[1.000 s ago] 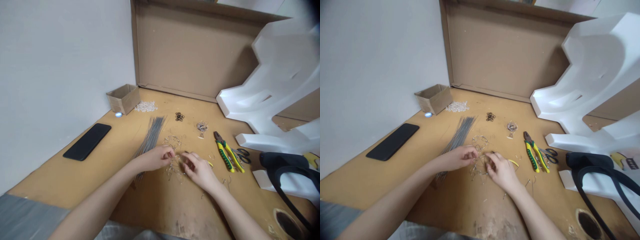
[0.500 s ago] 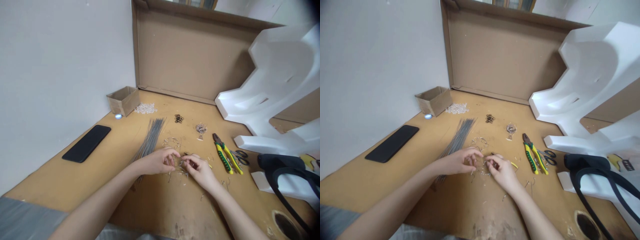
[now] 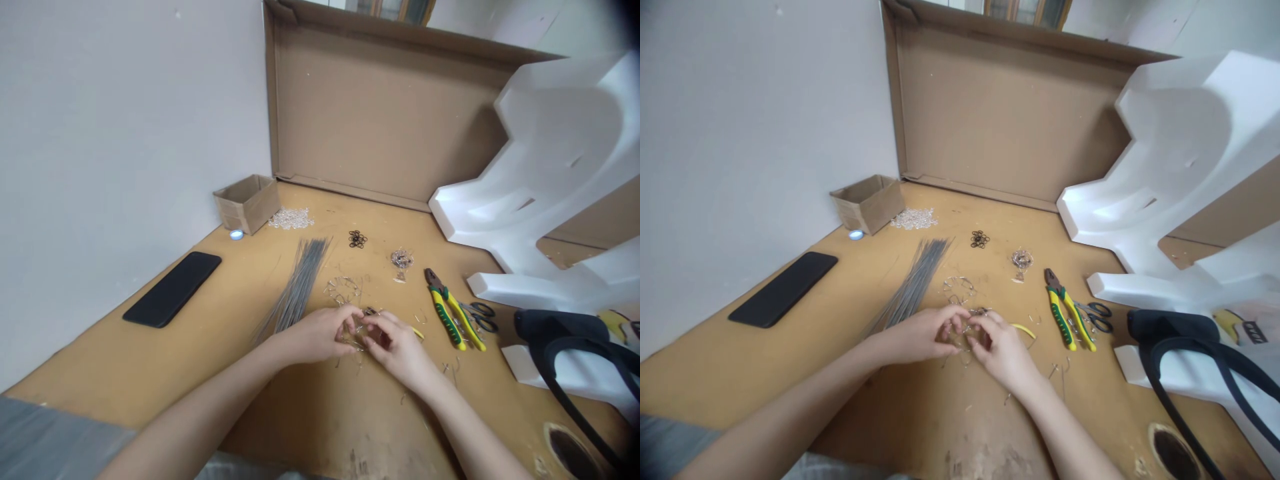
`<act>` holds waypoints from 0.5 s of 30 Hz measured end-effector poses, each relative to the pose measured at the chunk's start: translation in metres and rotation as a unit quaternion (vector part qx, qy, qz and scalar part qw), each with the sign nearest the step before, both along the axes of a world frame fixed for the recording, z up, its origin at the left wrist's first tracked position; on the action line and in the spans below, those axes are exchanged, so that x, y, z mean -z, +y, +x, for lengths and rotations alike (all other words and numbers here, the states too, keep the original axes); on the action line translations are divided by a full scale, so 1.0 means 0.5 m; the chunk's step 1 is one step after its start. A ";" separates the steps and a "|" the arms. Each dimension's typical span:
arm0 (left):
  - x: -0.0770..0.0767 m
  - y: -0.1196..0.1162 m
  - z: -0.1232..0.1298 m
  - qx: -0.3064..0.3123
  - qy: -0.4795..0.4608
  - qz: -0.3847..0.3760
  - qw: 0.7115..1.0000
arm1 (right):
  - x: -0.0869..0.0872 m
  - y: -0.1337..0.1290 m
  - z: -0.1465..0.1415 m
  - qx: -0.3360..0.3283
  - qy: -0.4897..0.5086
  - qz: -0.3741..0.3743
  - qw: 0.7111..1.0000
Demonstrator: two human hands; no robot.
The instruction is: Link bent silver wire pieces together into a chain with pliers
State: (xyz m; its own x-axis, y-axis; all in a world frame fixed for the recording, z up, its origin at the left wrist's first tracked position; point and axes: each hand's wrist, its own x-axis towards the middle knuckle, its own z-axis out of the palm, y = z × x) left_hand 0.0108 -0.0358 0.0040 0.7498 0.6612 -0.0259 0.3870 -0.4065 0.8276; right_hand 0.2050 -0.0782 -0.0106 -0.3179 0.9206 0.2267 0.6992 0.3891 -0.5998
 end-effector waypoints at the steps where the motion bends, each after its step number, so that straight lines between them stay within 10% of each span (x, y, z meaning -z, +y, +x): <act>1: 0.001 -0.001 0.001 -0.001 0.007 0.004 1.000 | -0.001 -0.001 -0.001 -0.005 -0.005 0.005 1.000; 15: -0.001 -0.018 0.016 -0.060 0.078 0.141 0.985 | -0.002 -0.009 -0.005 0.033 -0.009 0.054 0.998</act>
